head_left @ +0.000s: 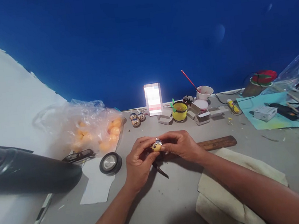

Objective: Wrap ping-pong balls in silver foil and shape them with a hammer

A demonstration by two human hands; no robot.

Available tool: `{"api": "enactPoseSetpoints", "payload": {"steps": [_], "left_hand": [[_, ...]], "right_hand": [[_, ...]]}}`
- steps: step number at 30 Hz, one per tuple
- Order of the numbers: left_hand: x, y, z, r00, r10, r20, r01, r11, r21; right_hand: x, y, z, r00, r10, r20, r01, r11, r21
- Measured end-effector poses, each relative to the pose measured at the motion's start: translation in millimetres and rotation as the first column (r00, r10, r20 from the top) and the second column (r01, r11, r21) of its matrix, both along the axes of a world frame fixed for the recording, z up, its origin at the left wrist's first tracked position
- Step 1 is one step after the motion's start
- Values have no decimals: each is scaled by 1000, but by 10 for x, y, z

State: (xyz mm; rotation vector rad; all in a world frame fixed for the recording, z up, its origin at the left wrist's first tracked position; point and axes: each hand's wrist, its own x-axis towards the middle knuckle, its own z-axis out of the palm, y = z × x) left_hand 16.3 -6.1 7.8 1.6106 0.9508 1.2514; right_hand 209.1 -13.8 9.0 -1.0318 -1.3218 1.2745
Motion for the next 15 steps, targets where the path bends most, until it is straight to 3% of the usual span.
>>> {"api": "enactPoseSetpoints", "payload": {"steps": [3, 6, 12, 15], "left_hand": [[-26, -7, -23, 998, -57, 7, 57, 998, -9], [-41, 1, -29, 1000, -27, 4, 27, 999, -30], [-23, -6, -21, 996, 1, -85, 12, 989, 146], [-11, -30, -24, 997, 6, -80, 9, 982, 188]], "right_hand": [[-13, -14, -18, 989, -94, 113, 74, 983, 169], [-14, -11, -54, 958, -182, 223, 101, 938, 331], [12, 11, -140, 935, -134, 327, 4, 929, 369], [20, 13, -155, 931, -136, 338, -33, 892, 451]]}}
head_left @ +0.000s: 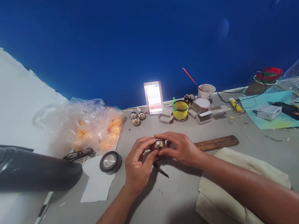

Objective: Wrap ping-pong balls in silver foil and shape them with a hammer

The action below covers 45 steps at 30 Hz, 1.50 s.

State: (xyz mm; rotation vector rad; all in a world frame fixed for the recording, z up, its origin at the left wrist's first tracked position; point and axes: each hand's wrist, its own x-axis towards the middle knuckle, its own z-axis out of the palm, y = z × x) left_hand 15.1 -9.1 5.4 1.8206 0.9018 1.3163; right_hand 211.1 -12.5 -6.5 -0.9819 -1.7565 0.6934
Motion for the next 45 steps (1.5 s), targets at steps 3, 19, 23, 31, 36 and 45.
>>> {"api": "enactPoseSetpoints", "payload": {"steps": [3, 19, 23, 31, 36, 45], "left_hand": [[9, -23, 0, 1000, 21, -4, -21, 996, -92], [25, -42, 14, 1000, 20, 1, -19, 992, -125], [17, -38, -4, 998, 24, -50, -26, 999, -32], [25, -64, 12, 999, 39, -25, -40, 997, -71], [16, -55, 73, 987, 123, -98, -127, 991, -30], [19, -54, 59, 992, 114, -51, -117, 991, -63]], "right_hand": [[-16, -14, 8, 1000, -27, 3, 26, 987, 156], [-72, -94, 98, 998, -62, 10, 62, 996, -71], [-32, -69, 173, 986, 2, -166, -57, 944, -326], [-68, -84, 160, 992, -69, -105, 41, 968, -247], [-63, -80, 44, 991, -136, 1, 136, 986, -99], [-45, -84, 65, 994, -107, 7, 107, 994, -6]]}}
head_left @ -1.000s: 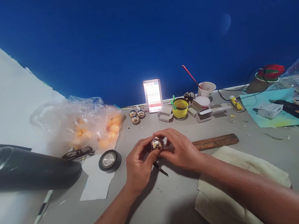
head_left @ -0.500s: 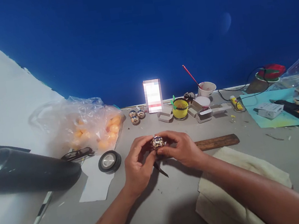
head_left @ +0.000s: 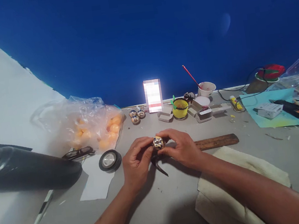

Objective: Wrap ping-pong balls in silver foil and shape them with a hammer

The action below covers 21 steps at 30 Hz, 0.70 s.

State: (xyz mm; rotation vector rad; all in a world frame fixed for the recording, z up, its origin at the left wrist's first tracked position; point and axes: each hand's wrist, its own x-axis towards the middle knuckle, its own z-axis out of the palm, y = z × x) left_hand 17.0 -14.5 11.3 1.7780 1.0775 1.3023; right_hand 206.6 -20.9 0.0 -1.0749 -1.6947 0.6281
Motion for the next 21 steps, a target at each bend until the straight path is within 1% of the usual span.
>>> {"api": "enactPoseSetpoints", "payload": {"steps": [3, 5, 7, 10, 13, 17, 21], "left_hand": [[18, -11, 13, 996, -39, 82, 46, 995, -87], [28, -11, 16, 990, -66, 129, 84, 986, -144], [32, -4, 12, 988, -72, 140, 96, 980, -174], [30, 8, -7, 992, -64, 109, 80, 986, -148], [29, 13, -23, 992, -71, 103, 82, 991, -107], [43, 6, -27, 991, -59, 118, 70, 993, -95], [60, -9, -24, 990, -53, 129, 67, 992, -104]], "right_hand": [[-23, -6, 12, 1000, 21, -22, -20, 999, 30], [-32, -9, 14, 1000, 31, -2, -31, 999, 39], [-31, -9, 6, 999, 31, 43, -32, 999, 26], [-10, -1, -25, 991, 58, 123, -60, 998, 9], [17, 13, -59, 979, 93, 181, -105, 993, 57], [37, 25, -67, 971, 111, 213, -141, 982, 129], [41, 29, -53, 969, 122, 217, -154, 978, 138]]}}
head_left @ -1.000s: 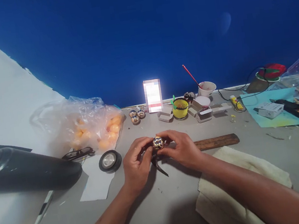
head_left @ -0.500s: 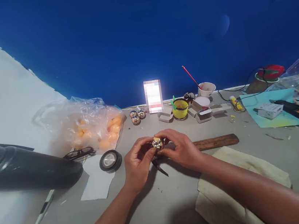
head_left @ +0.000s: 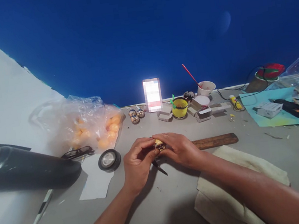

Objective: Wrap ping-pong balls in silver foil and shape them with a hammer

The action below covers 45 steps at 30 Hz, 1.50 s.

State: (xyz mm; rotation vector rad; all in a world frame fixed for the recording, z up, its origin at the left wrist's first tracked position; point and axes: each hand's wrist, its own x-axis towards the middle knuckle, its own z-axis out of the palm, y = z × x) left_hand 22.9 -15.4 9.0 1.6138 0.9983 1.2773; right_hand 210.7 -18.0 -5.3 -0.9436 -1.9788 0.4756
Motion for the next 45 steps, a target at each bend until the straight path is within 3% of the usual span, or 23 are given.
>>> {"api": "enactPoseSetpoints", "payload": {"steps": [7, 12, 14, 16, 18, 20, 22, 25, 28, 31, 35, 39, 42, 45], "left_hand": [[10, -3, 58, 996, -17, 85, 31, 986, -164], [-3, -13, 42, 1000, 16, -3, -16, 1000, -17], [-13, -14, 17, 999, 37, -17, -35, 995, 91], [-23, -11, -5, 997, 52, -49, -42, 983, 181], [-29, -9, -18, 993, 48, -107, -22, 972, 234], [-31, -11, -17, 986, 46, -161, -1, 962, 272], [-34, -12, -5, 983, 53, -178, -1, 959, 284], [-43, -9, 26, 992, 43, -117, -25, 988, 152], [-42, 1, 58, 1000, 16, -7, -17, 996, -90], [-26, 14, 80, 997, -3, 74, 19, 978, -209], [1, 27, 97, 994, -43, 97, 68, 959, -277], [5, 51, 94, 992, -29, 123, 75, 918, -389], [-22, 102, 80, 979, 39, 199, 53, 898, -437], [-71, 180, 70, 948, 134, 288, 3, 903, -430]], "right_hand": [[-20, -25, -23, 998, -70, 8, 70, 996, -57], [-61, -42, 24, 987, -125, -104, 91, 954, -284], [-57, -38, 67, 968, -92, -234, -22, 897, -442], [-39, -28, 105, 903, -40, -427, -233, 791, -566], [-22, -14, 122, 809, -54, -586, -392, 692, -606], [-21, -2, 119, 757, -128, -641, -421, 656, -627], [-40, 0, 107, 752, -181, -633, -375, 672, -638], [-76, -24, 107, 810, -172, -560, -236, 779, -581], [-83, -67, 134, 897, -151, -415, -41, 908, -417], [-70, -93, 144, 945, -141, -295, 71, 969, -236], [-81, -81, 97, 982, -74, -175, 72, 997, -17], [-97, -60, 45, 997, -44, -66, 50, 995, 82], [-74, -54, 36, 992, -119, 47, 118, 993, 29], [-43, -55, 66, 939, -145, 312, 194, 972, -133]]}}
